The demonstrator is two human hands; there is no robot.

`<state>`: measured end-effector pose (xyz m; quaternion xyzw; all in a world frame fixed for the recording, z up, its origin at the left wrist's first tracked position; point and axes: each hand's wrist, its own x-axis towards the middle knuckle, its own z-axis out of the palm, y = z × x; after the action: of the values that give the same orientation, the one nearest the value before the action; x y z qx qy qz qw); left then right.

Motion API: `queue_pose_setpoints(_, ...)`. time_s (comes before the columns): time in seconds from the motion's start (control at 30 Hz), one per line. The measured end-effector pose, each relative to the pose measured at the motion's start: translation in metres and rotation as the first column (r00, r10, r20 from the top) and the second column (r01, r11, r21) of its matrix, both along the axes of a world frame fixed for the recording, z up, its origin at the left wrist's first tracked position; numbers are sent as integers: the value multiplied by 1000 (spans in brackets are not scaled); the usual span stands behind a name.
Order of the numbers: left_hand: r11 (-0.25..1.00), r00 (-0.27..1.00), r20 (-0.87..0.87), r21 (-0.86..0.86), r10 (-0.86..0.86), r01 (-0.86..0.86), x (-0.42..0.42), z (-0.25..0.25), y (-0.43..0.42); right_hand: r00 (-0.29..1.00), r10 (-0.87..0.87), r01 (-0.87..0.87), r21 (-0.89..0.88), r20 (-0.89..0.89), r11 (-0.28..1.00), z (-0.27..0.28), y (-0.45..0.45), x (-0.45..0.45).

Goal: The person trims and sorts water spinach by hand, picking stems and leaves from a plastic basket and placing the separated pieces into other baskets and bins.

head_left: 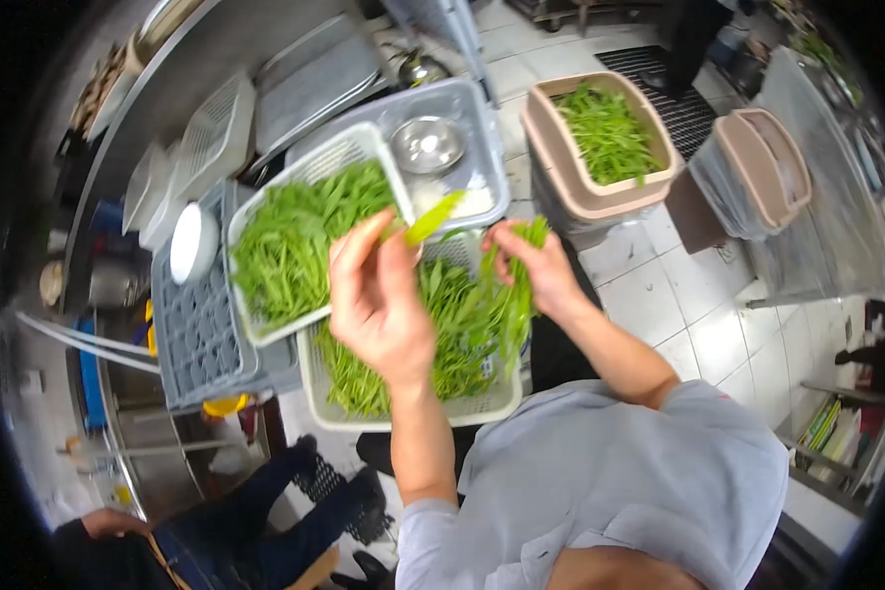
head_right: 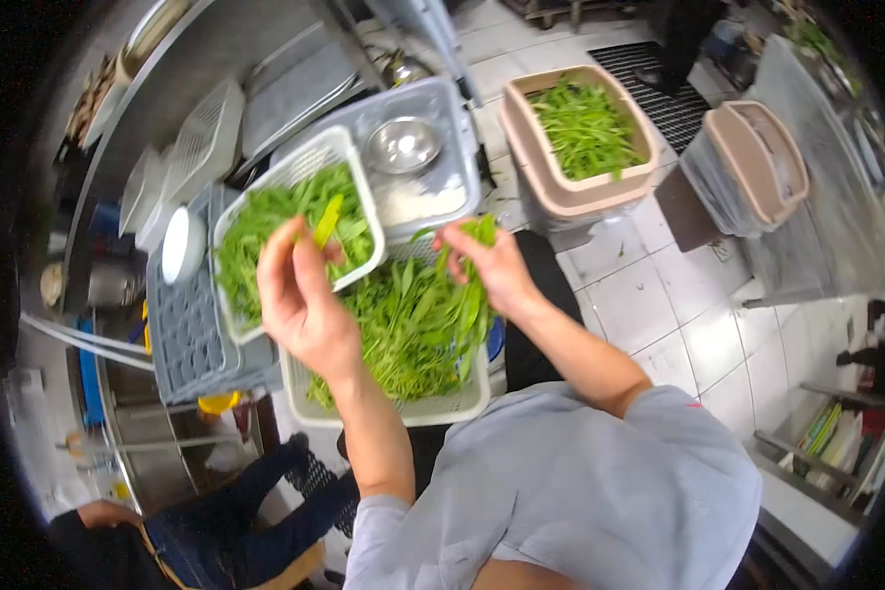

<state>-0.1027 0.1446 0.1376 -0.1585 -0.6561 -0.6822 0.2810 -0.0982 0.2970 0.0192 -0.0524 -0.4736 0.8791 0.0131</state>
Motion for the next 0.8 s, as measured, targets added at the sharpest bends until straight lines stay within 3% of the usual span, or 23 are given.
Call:
queue_pose_setpoints(0.07,979,965,-216,-175,-146,109,-39,15,56,999,-9,11,-39,51,999,-8,1,10)
queue_pose_setpoints(0.1,914,952,-124,-338,-279,224,-54,28,80,999,-22,24,-35,48,999,-9,5,11)
queue_pose_setpoints(0.13,846,948,-162,-510,-275,159,-71,31,103,996,-36,40,-45,79,998,-9,10,14)
queue_pose_setpoints(0.2,821,950,-56,-521,-306,234,-89,7,115,994,-60,66,-61,96,996,-13,24,17)
queue_pose_setpoints(0.27,736,810,280,-340,-516,586,-100,-11,99,984,-133,144,-85,117,986,-5,39,13)
queue_pose_setpoints(0.37,652,590,599,-143,-542,744,-82,-50,50,979,-151,173,-163,139,971,-5,57,5)
queue_pose_setpoints(0.4,657,591,606,-143,-533,740,-72,-64,40,978,-138,168,-196,156,966,-5,59,1)
queue_pose_setpoints(0.47,634,447,744,-41,-496,772,-55,-86,24,984,-99,129,-203,150,971,-9,56,-8)
queue_pose_setpoints(0.6,675,525,760,-157,-384,721,-43,-106,5,986,12,16,-166,166,986,-4,35,-15)
queue_pose_setpoints(0.63,725,523,748,-82,-409,684,-46,-107,-4,986,74,-50,-160,147,986,-2,34,-15)
queue_pose_setpoints(0.73,857,534,744,99,-402,506,-43,-95,-42,990,28,-15,-94,140,995,-2,35,-19)
queue_pose_setpoints(0.8,886,541,762,91,-356,455,-38,-86,-61,987,-78,63,108,137,992,2,34,-22)
